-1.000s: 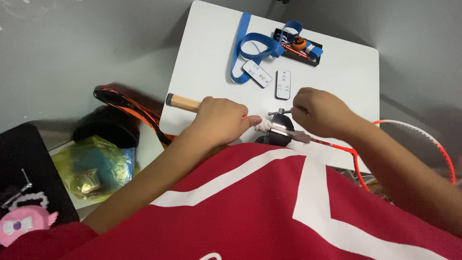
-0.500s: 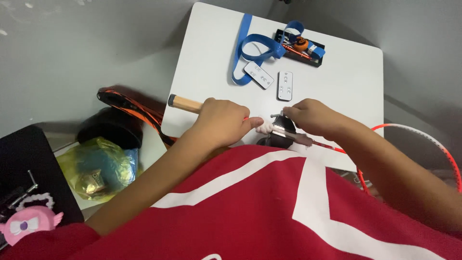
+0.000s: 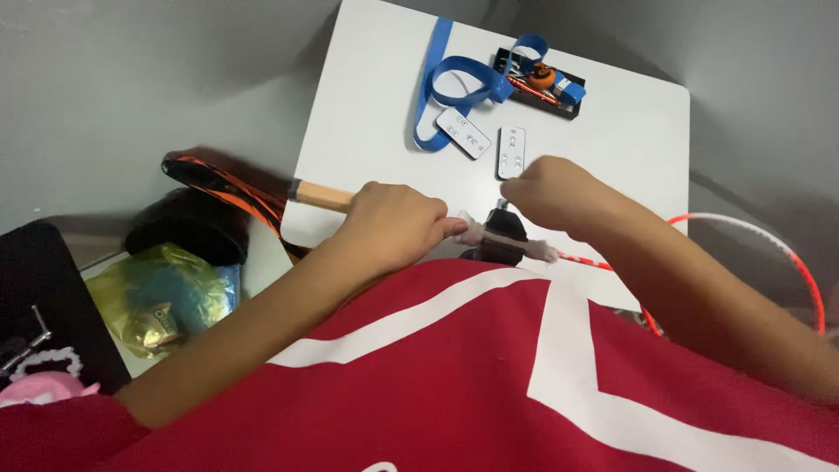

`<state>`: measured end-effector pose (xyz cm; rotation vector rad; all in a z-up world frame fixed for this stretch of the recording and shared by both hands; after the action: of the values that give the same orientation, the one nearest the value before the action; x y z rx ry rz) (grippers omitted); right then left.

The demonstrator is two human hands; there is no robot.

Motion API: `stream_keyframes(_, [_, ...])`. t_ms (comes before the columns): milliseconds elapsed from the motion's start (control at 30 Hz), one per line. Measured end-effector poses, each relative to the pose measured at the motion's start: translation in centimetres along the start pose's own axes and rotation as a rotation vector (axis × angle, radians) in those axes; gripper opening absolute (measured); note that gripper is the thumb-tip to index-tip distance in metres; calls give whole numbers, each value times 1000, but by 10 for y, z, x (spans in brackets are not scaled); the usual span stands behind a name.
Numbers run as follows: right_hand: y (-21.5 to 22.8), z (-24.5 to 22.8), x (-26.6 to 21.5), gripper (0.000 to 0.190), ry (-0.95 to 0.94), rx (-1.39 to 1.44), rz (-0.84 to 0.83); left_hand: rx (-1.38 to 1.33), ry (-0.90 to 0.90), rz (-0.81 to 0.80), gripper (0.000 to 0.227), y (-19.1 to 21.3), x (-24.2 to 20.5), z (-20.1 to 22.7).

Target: Repairing a badminton racket by applying a frame protector.

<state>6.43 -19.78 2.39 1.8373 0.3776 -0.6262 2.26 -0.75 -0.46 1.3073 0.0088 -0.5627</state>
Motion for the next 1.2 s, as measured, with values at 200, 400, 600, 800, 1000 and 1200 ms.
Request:
stream_keyframes(200, [-9,5,13,42,154,-208,29,12,63,-74,55,-1,-6,4])
stream_keyframes(400, [-24,15,32,46,753,-206,287,-47,-24,125,54,-7,-8,-2])
stream_keyframes(600, [-48,14,52,39,958,656,-61,17,14,89,53,-12,-1,2])
stream_keyframes(800, [-51,19,69,44,866,597,-160,-43,-38,110,56,-9,-5,-2])
stream_keyframes(1000, [-49,3,58,41,775,478,-188,-36,-18,69,54,-13,1,-3])
stream_keyframes(1200, [-44,2,53,38,712,518,-169,-57,23,83,56,-5,-9,-1])
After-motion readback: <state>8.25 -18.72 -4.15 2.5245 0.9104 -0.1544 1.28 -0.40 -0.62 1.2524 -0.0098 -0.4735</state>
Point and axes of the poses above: each hand's wrist, its own x-axis towards the middle knuckle, its own y-axis out of the back of the hand, z = x × y, the point moved 2 cm from there along x, towards the middle knuckle, and after that the axes turned 5 degrees about y, right-handed, at the moved point
